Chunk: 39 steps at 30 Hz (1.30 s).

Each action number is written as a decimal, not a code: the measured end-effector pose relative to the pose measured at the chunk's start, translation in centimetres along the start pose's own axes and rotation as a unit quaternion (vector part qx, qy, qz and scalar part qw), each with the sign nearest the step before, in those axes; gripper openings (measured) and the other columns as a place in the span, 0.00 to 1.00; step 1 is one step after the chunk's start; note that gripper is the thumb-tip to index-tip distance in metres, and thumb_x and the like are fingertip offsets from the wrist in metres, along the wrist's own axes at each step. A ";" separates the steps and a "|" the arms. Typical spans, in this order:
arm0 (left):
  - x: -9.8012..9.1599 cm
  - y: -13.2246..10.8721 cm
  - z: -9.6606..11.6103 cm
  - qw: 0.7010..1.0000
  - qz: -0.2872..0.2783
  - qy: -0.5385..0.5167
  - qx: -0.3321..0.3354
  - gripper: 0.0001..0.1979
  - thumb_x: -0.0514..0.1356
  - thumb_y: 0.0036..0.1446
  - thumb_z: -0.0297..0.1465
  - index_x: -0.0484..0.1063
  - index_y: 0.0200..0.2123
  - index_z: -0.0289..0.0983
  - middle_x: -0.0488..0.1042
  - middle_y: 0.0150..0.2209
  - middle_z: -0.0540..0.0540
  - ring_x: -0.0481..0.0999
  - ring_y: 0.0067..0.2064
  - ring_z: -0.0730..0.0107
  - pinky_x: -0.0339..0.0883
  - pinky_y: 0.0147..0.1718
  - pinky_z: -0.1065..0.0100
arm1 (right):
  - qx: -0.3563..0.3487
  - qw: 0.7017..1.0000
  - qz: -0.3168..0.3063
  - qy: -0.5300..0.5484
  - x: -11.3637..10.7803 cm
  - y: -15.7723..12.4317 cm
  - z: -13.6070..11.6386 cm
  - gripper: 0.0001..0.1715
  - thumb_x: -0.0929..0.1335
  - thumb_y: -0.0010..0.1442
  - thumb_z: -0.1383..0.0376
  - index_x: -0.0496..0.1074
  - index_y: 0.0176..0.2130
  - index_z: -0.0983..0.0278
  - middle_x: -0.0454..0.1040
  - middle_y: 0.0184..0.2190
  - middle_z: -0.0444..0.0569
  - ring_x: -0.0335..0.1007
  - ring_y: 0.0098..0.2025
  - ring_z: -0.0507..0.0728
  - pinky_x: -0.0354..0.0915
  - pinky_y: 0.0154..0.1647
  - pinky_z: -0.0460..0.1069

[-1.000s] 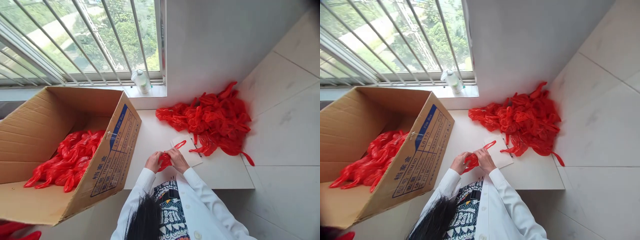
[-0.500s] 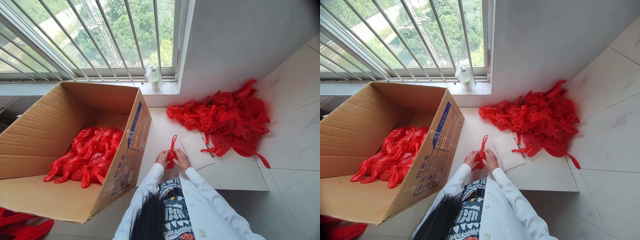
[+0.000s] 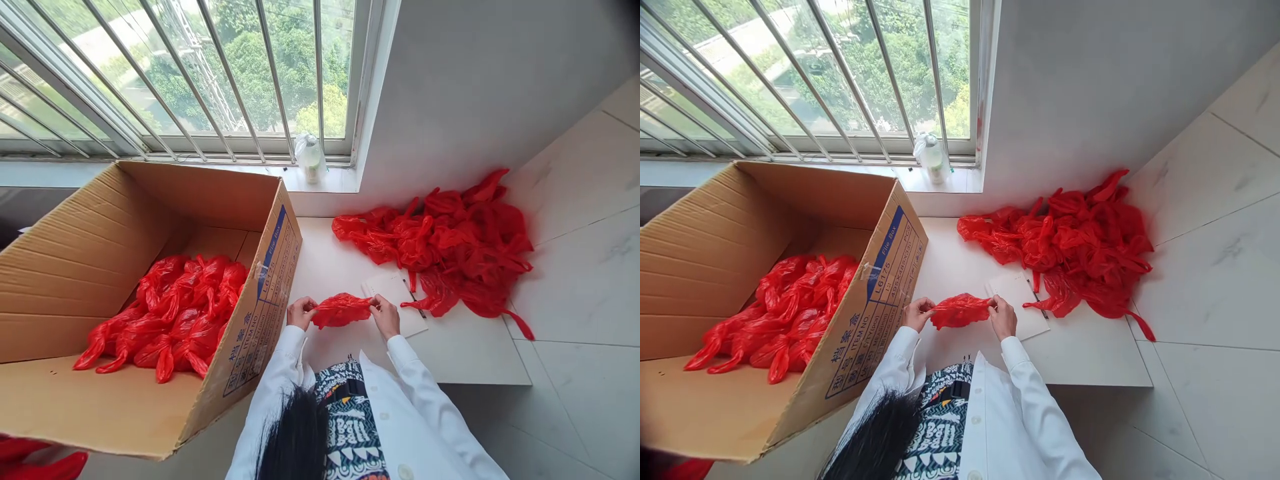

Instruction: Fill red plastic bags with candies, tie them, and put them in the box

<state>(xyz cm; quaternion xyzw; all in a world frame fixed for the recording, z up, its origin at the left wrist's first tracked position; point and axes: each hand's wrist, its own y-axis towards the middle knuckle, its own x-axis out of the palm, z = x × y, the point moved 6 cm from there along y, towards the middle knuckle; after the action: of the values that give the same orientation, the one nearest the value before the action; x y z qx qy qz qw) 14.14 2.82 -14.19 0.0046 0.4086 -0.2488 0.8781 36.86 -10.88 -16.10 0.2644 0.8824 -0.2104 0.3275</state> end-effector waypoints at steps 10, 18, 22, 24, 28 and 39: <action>1.0 -2.5 0.6 0.996 0.053 0.048 0.052 0.22 0.57 0.42 0.19 0.70 0.43 0.38 0.71 0.42 0.44 0.70 0.46 0.63 0.65 0.47 0.61 | -0.114 0.990 -0.022 -0.080 0.3 -1.1 -1.1 0.22 0.59 0.48 0.75 0.66 0.42 0.62 0.69 0.43 0.50 0.64 0.43 0.56 0.60 0.41 0.49; 6.1 -0.6 4.0 0.978 -0.053 0.137 0.149 0.14 0.54 0.51 0.18 0.73 0.33 0.42 0.71 0.40 0.44 0.68 0.48 0.61 0.59 0.50 0.56 | -0.218 0.946 -0.115 -0.210 4.7 -1.1 -6.0 0.09 0.63 0.52 0.73 0.68 0.34 0.62 0.71 0.34 0.50 0.62 0.41 0.58 0.56 0.42 0.50; 4.4 1.0 3.2 0.987 -0.055 0.077 0.128 0.08 0.58 0.50 0.23 0.74 0.29 0.41 0.73 0.32 0.49 0.72 0.36 0.69 0.64 0.40 0.65 | -0.186 0.962 -0.084 -0.182 3.3 0.0 -5.6 0.08 0.61 0.56 0.71 0.66 0.31 0.61 0.72 0.30 0.47 0.64 0.35 0.55 0.56 0.38 0.49; 3.0 1.4 3.2 0.992 -0.041 0.019 0.120 0.05 0.59 0.51 0.27 0.74 0.30 0.41 0.74 0.33 0.50 0.72 0.35 0.71 0.65 0.38 0.69 | -0.161 0.980 -0.045 -0.109 1.3 0.4 -5.4 0.06 0.60 0.56 0.69 0.65 0.31 0.61 0.71 0.30 0.46 0.64 0.35 0.55 0.56 0.37 0.48; 0.6 2.1 3.5 0.990 0.000 -0.116 0.083 0.06 0.61 0.49 0.34 0.75 0.30 0.39 0.76 0.32 0.49 0.74 0.36 0.71 0.67 0.35 0.72 | -0.111 0.993 0.013 0.045 -2.6 0.7 -5.1 0.05 0.59 0.56 0.65 0.62 0.31 0.60 0.71 0.30 0.45 0.64 0.33 0.54 0.58 0.35 0.47; -3.1 4.6 1.7 0.951 0.086 -0.298 -0.004 0.21 0.58 0.44 0.47 0.72 0.30 0.34 0.76 0.27 0.46 0.73 0.28 0.71 0.68 0.29 0.69 | -0.034 0.992 0.103 0.064 -6.2 2.4 -2.2 0.14 0.57 0.55 0.66 0.65 0.40 0.62 0.71 0.31 0.48 0.66 0.34 0.57 0.58 0.35 0.50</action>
<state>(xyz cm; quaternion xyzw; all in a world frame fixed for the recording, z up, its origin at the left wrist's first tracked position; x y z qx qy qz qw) 15.70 7.81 -11.75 -0.0380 0.1276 -0.1611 0.9779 41.30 -9.87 -10.73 0.3553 0.8762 -0.1282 0.2995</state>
